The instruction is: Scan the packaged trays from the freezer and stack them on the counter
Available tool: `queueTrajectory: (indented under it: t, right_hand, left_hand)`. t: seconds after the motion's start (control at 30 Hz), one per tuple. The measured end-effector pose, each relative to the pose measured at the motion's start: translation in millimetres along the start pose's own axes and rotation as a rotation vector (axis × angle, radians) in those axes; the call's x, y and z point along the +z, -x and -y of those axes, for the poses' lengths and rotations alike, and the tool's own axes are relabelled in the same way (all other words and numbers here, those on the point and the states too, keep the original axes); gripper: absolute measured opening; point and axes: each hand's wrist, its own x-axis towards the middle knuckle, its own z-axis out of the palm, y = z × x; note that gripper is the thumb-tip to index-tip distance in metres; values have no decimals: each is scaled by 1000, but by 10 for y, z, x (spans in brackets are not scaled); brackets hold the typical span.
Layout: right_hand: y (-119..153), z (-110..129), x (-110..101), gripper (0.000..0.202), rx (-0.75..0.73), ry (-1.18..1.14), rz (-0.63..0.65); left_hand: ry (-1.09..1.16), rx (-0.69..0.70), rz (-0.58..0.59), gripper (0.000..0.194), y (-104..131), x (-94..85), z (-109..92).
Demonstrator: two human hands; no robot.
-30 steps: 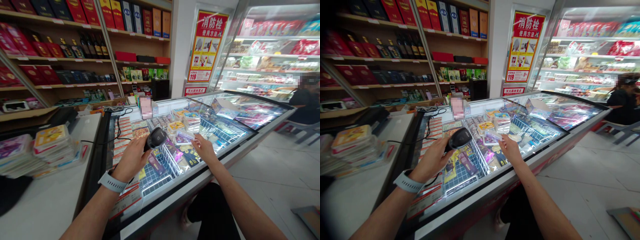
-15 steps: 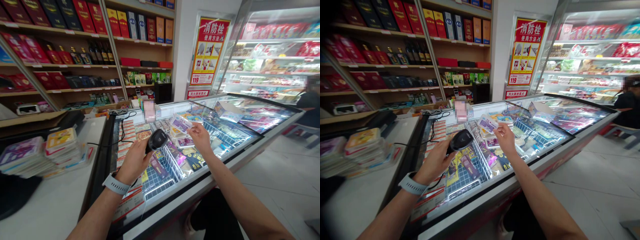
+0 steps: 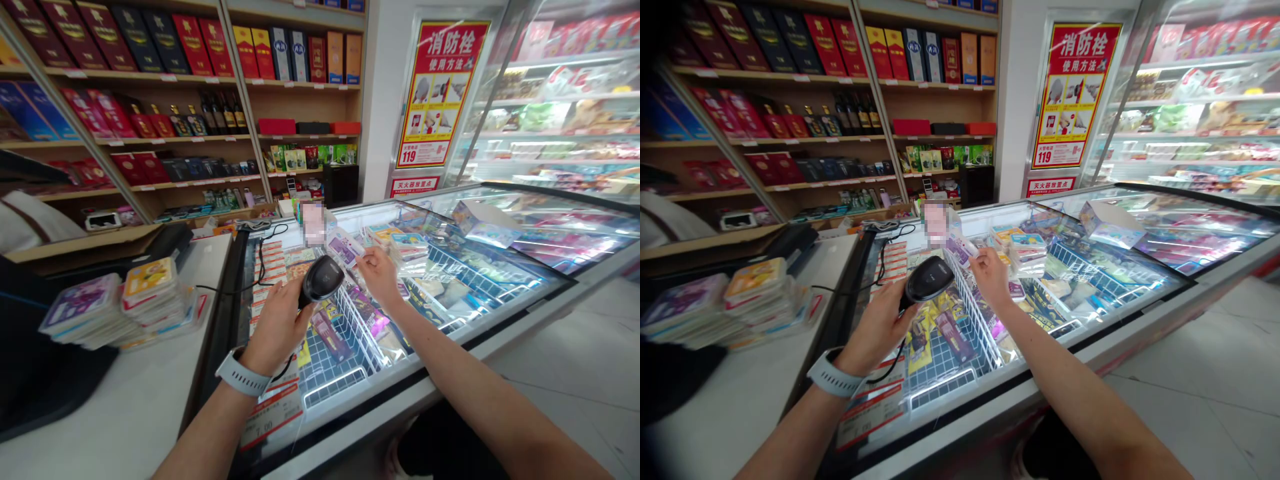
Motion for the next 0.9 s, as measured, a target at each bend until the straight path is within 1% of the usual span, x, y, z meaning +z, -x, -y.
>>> queueTrajectory:
  t: [0.2, 0.33, 0.5, 0.73, 0.9]
  right_hand:
    - [55, -28, -32, 24, 13, -13, -12]
    - [59, -40, -35, 24, 12, 5, -4]
    - [61, -70, -37, 25, 4, 51, 2]
    - [62, -91, -41, 25, -2, 41, 35]
    - [58, -115, -37, 26, 15, 33, 35]
  left_hand:
    - [-49, -12, 2, 36, -21, -73, -26]
    - [-18, -1, -19, 38, -9, -58, -24]
    - [-3, -13, -13, 45, 19, -11, -10]
    - [8, -13, -11, 41, 2, -44, -57]
    - [15, -25, 11, 40, -3, -68, -83]
